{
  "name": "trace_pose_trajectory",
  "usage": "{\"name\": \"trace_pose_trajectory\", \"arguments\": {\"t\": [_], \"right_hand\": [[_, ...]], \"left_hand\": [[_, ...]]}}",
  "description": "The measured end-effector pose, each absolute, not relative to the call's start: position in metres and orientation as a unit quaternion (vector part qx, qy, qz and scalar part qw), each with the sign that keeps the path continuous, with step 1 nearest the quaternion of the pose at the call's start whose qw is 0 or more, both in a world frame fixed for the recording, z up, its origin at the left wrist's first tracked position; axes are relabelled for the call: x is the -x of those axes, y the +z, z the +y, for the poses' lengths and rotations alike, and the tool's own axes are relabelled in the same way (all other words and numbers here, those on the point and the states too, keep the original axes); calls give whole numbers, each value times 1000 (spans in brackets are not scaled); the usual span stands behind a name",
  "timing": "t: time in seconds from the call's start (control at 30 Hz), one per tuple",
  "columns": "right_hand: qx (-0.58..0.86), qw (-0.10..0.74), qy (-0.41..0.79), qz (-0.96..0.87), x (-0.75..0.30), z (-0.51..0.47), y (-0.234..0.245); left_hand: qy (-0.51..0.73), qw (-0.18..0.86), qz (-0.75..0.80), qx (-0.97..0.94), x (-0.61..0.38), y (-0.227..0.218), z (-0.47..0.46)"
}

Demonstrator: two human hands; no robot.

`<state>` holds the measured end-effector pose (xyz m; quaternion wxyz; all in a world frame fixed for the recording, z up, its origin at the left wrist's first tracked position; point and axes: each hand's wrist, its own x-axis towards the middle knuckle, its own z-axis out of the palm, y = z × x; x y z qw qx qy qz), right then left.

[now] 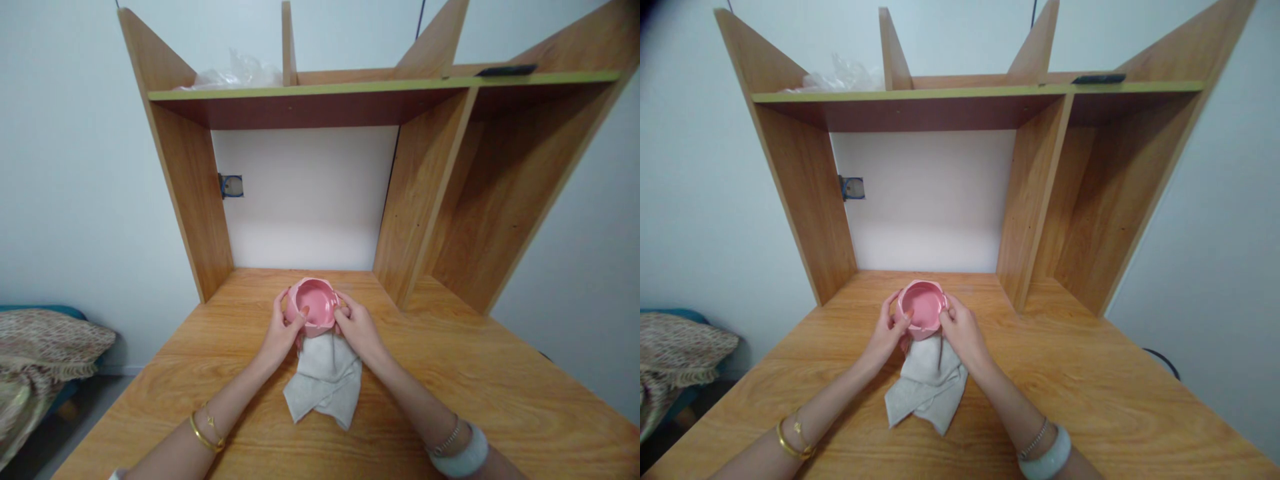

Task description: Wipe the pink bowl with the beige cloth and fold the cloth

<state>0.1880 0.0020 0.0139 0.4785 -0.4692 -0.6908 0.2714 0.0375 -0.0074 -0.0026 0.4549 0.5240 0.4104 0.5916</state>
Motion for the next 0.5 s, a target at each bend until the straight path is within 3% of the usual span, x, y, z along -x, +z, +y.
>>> {"name": "trace_pose_trajectory", "arguments": {"t": [0.3, 0.5], "right_hand": [[486, 463, 245, -700, -196, 5, 19], [509, 482, 198, -685, -219, 19, 19]], "left_hand": [[542, 441, 388, -601, -37, -14, -7], [446, 273, 383, -761, -30, -9, -13]]}}
